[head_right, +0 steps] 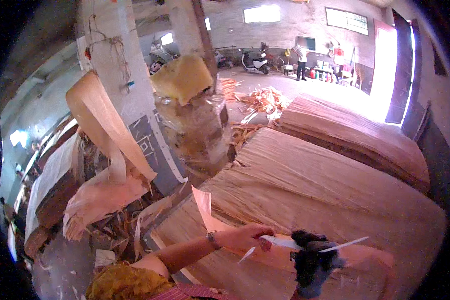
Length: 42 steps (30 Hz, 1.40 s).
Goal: The person uses a hand tool to cut and peel thin strips of wood veneer from larger sheets, discarding the scraps onto the floor.
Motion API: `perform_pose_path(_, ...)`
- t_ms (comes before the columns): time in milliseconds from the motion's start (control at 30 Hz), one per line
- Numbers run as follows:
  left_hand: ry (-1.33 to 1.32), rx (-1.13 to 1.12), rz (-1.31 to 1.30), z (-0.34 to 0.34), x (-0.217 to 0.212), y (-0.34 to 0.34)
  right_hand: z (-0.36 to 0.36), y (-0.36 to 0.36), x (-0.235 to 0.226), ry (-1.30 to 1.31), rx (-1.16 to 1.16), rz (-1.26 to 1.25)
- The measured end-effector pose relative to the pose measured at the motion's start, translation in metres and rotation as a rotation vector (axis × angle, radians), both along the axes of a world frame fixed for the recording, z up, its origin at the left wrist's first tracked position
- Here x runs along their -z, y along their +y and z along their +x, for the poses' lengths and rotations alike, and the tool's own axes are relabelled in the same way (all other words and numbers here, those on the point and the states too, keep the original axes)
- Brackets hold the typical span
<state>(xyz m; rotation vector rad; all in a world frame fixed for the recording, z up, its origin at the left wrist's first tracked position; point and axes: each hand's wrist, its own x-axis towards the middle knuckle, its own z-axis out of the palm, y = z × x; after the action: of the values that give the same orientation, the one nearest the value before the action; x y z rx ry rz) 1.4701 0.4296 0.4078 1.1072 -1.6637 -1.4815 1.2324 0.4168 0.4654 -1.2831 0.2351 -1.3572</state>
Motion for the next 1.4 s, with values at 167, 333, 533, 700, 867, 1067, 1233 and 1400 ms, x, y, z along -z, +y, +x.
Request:
perform_pose_path(167, 0.143, 0.115, 0.052, 0.023, 0.135, 0.01, -0.051, -0.045, 0.003, -0.453, -0.258, 0.148)
perform_pose_path(333, 0.106, 0.124, 0.436, 0.032, 0.188, 0.056, -0.053, -0.033, -0.035, -0.444, 0.317, 0.29)
perform_pose_path(533, -0.469, 0.277, 0.251, 0.063, 0.195, 0.096, 0.015, -0.008, -0.051, 0.549, 0.359, -0.107)
perform_pose_path(700, -0.264, -0.021, 0.258, 0.064, 0.24, 0.079, 0.026, 0.007, -0.036, 0.448, 0.074, -0.632)
perform_pose_path(867, -0.167, -0.138, 0.229, 0.062, 0.243, 0.089, 0.03, 0.038, -0.042, 0.445, -0.042, -0.939)
perform_pose_path(1067, 0.029, -0.486, 0.868, 0.072, 0.244, 0.1, 0.044, 0.066, -0.03, 0.321, -0.015, -0.995)
perform_pose_path(1233, 0.542, -0.9, 0.878, 0.103, 0.274, 0.106, 0.048, 0.067, -0.032, 0.258, -0.008, -0.942)
perform_pose_path(1400, 0.728, -0.98, 0.854, 0.118, 0.282, 0.092, 0.052, 0.062, -0.032, 0.212, 0.004, -0.878)
